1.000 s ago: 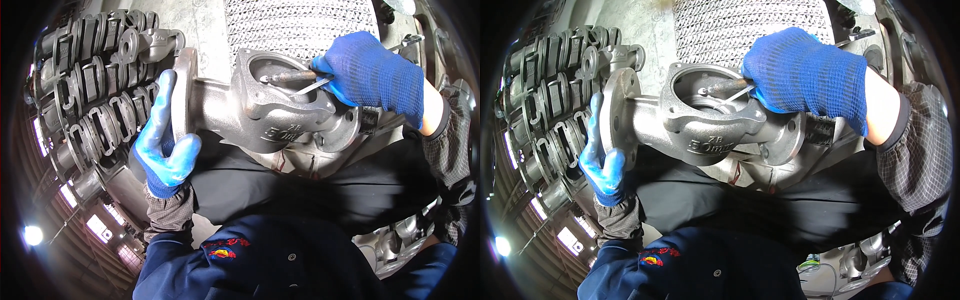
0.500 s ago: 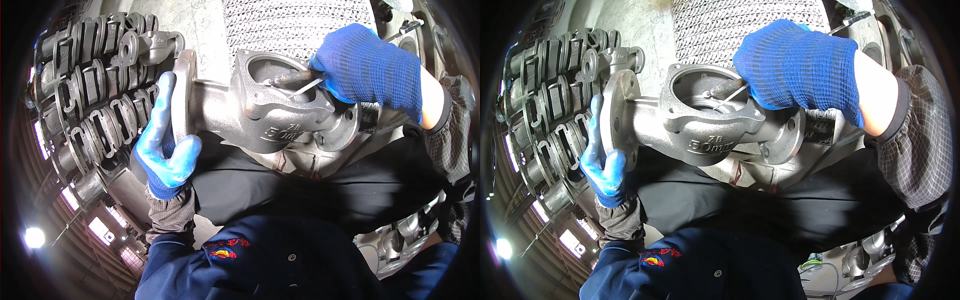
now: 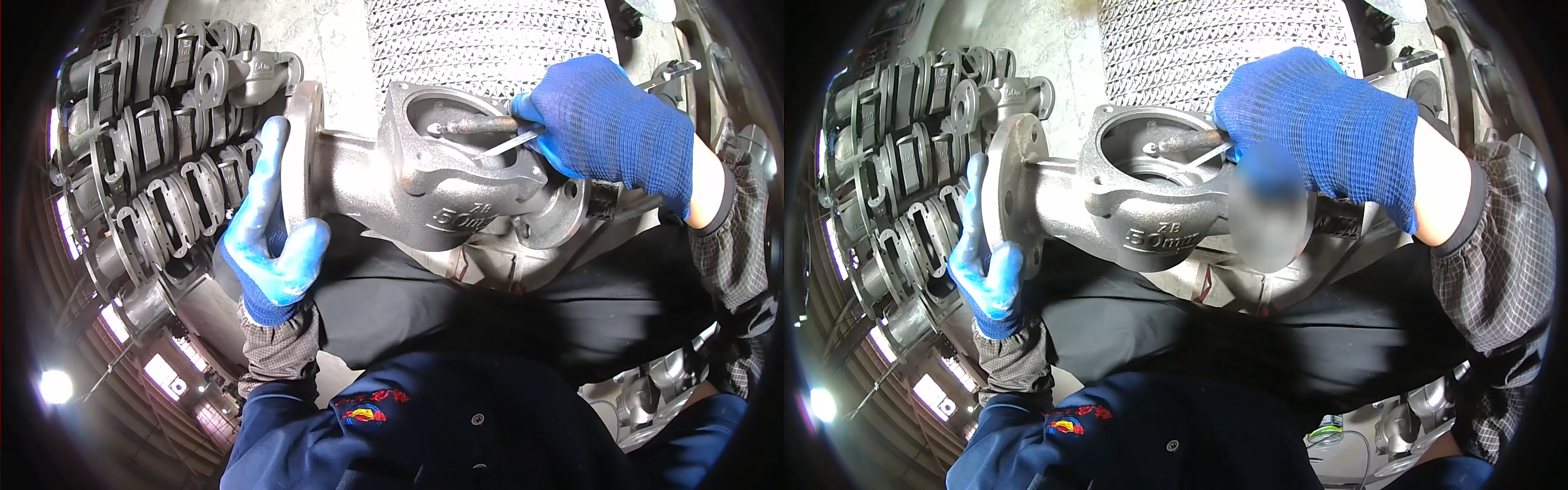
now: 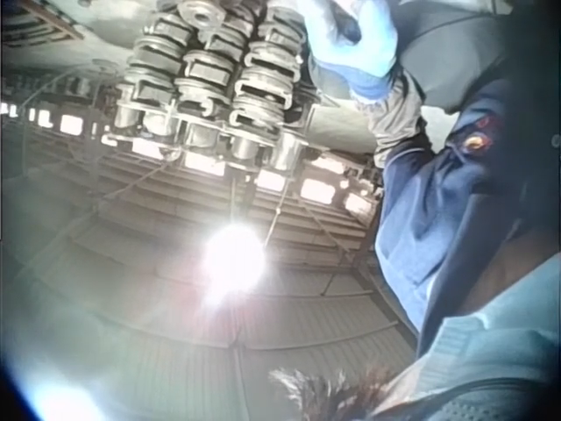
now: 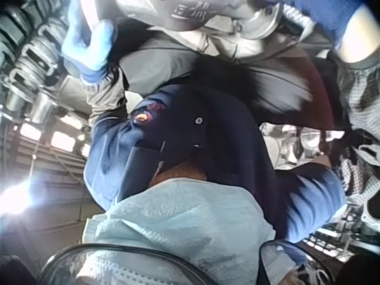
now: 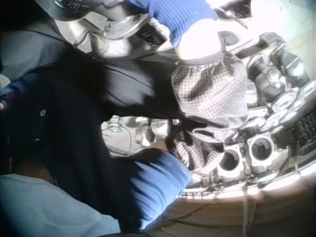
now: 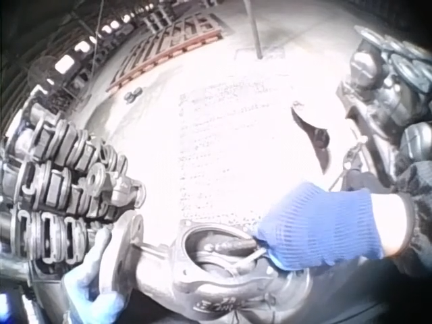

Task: The person scrapes the interior and exterior surfaces of a metal valve body with a tool, rotates the valve several times, and kemudian wipes the exterior with a piece of material.

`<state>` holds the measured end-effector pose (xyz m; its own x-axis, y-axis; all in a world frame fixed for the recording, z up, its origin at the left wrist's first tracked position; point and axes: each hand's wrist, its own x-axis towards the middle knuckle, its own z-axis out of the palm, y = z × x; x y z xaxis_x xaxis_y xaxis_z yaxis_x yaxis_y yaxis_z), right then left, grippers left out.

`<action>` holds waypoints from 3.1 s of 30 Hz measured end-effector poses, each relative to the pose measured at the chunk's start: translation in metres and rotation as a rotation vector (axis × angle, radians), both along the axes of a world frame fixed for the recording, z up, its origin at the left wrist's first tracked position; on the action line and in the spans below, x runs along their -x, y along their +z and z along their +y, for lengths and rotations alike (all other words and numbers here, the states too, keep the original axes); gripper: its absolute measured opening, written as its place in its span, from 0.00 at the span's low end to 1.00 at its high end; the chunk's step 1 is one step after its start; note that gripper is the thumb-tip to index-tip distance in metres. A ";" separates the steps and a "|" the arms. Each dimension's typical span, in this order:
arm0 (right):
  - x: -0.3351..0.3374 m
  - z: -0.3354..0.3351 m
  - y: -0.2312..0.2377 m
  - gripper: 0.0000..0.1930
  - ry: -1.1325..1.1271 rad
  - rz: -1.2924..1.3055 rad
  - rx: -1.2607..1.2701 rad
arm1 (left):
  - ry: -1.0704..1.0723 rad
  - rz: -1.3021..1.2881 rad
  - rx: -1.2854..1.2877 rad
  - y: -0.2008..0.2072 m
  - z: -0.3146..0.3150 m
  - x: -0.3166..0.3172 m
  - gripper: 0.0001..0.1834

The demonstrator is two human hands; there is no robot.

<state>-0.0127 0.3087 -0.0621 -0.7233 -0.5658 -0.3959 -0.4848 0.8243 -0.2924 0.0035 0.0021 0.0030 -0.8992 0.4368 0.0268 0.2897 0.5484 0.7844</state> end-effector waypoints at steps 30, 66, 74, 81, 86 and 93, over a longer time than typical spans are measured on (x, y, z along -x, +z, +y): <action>-0.128 -0.127 0.055 0.22 -0.559 -1.154 1.686 | -0.173 -0.173 -0.516 0.013 0.037 -0.039 0.34; 0.028 0.048 -0.015 0.22 -0.744 0.458 0.509 | 0.178 0.082 -0.296 -0.078 -0.038 -0.020 0.17; -0.062 -0.016 -0.050 0.23 -1.503 -0.151 0.932 | 0.212 -0.130 -0.467 -0.073 -0.029 -0.017 0.17; -0.045 -0.036 -0.095 0.23 -1.475 -0.303 1.466 | 0.406 0.038 -0.301 -0.007 0.002 -0.015 0.34; -0.043 -0.052 -0.105 0.22 -1.403 -0.281 1.339 | 0.404 0.170 -0.237 -0.004 0.002 -0.029 0.32; -0.050 -0.028 -0.096 0.19 -0.864 0.107 0.710 | 0.095 0.257 -0.039 0.009 0.019 -0.054 0.44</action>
<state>0.0377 0.2806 -0.1583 -0.9930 0.0695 -0.0958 0.1183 0.5589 -0.8208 0.0577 0.0212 0.0123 -0.8976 0.3449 0.2746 0.4307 0.5534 0.7130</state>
